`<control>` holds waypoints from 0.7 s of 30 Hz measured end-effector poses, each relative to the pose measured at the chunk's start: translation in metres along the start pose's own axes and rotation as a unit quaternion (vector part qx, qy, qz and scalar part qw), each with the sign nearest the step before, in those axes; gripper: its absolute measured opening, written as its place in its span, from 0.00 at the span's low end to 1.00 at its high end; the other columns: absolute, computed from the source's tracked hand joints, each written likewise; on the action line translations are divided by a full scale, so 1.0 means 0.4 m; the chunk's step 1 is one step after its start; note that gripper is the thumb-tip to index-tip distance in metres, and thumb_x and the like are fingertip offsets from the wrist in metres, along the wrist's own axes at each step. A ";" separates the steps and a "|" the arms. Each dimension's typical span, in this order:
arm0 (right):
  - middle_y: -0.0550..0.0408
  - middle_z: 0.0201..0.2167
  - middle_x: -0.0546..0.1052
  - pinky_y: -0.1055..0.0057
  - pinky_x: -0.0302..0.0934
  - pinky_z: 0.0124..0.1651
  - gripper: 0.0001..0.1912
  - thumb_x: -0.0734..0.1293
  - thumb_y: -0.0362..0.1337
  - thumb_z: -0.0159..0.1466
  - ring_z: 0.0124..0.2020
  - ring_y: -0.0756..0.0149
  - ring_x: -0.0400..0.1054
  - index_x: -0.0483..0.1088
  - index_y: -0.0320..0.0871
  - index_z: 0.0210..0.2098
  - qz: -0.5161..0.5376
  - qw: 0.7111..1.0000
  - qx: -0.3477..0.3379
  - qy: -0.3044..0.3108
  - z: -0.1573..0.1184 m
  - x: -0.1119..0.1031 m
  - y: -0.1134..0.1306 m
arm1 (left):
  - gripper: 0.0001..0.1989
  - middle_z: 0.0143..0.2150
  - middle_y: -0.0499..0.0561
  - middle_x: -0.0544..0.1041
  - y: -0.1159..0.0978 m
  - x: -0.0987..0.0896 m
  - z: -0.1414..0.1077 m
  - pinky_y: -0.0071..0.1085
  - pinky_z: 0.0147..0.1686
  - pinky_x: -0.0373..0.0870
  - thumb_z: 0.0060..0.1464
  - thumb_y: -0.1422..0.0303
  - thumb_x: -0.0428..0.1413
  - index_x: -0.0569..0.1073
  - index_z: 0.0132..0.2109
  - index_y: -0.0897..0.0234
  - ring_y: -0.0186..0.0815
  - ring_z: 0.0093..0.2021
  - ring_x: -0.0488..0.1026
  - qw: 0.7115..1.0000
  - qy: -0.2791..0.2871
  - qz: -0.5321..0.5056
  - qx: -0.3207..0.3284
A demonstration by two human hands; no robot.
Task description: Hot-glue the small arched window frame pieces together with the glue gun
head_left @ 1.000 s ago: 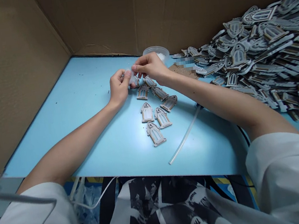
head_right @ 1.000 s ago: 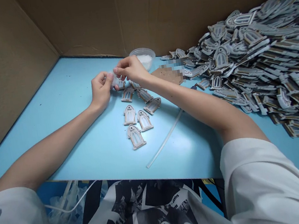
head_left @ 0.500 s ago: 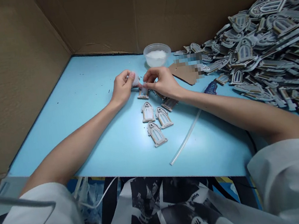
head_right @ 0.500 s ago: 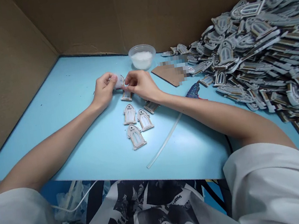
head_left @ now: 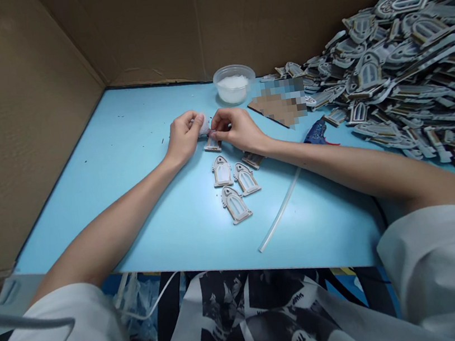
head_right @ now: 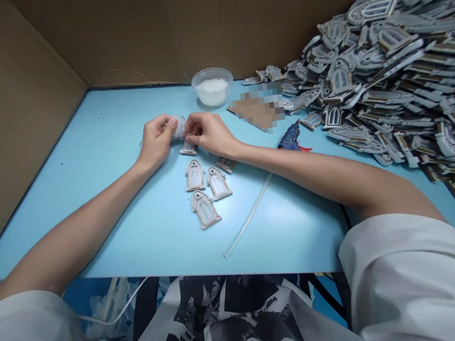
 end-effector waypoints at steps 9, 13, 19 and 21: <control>0.46 0.45 0.81 0.55 0.64 0.55 0.06 0.77 0.32 0.61 0.46 0.52 0.72 0.78 0.43 0.37 -0.145 0.989 -0.017 0.027 0.018 0.007 0.004 | 0.43 0.29 0.46 0.72 -0.011 -0.006 0.002 0.32 0.34 0.59 0.54 0.20 0.57 0.75 0.33 0.61 0.31 0.31 0.65 1.000 0.003 -0.006 -0.016; 0.52 0.37 0.84 0.61 0.64 0.49 0.03 0.74 0.30 0.63 0.41 0.57 0.74 0.79 0.43 0.38 -0.106 0.994 0.000 0.032 0.029 0.009 0.000 | 0.44 0.28 0.46 0.70 -0.019 -0.014 0.003 0.32 0.34 0.59 0.53 0.20 0.57 0.73 0.33 0.60 0.31 0.31 0.64 1.000 0.005 0.003 -0.025; 0.53 0.36 0.84 0.65 0.64 0.45 0.03 0.73 0.31 0.65 0.39 0.60 0.75 0.81 0.41 0.39 -0.079 0.996 0.019 0.028 0.037 0.006 -0.005 | 0.43 0.28 0.47 0.69 -0.017 -0.021 0.004 0.32 0.33 0.57 0.54 0.21 0.56 0.73 0.34 0.61 0.31 0.31 0.63 0.999 0.006 0.025 -0.031; 0.53 0.36 0.84 0.65 0.64 0.46 0.03 0.73 0.31 0.65 0.39 0.60 0.75 0.81 0.41 0.39 -0.084 0.996 0.021 0.028 0.036 0.006 -0.003 | 0.43 0.29 0.47 0.70 -0.015 -0.021 0.005 0.31 0.33 0.58 0.55 0.21 0.56 0.73 0.34 0.61 0.31 0.31 0.63 0.999 0.004 0.028 -0.031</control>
Point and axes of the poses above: each hand's wrist, its own z-axis towards the middle knuckle, its own x-axis out of the palm, y = z × x, the point moved 2 cm from there along z, towards the middle knuckle
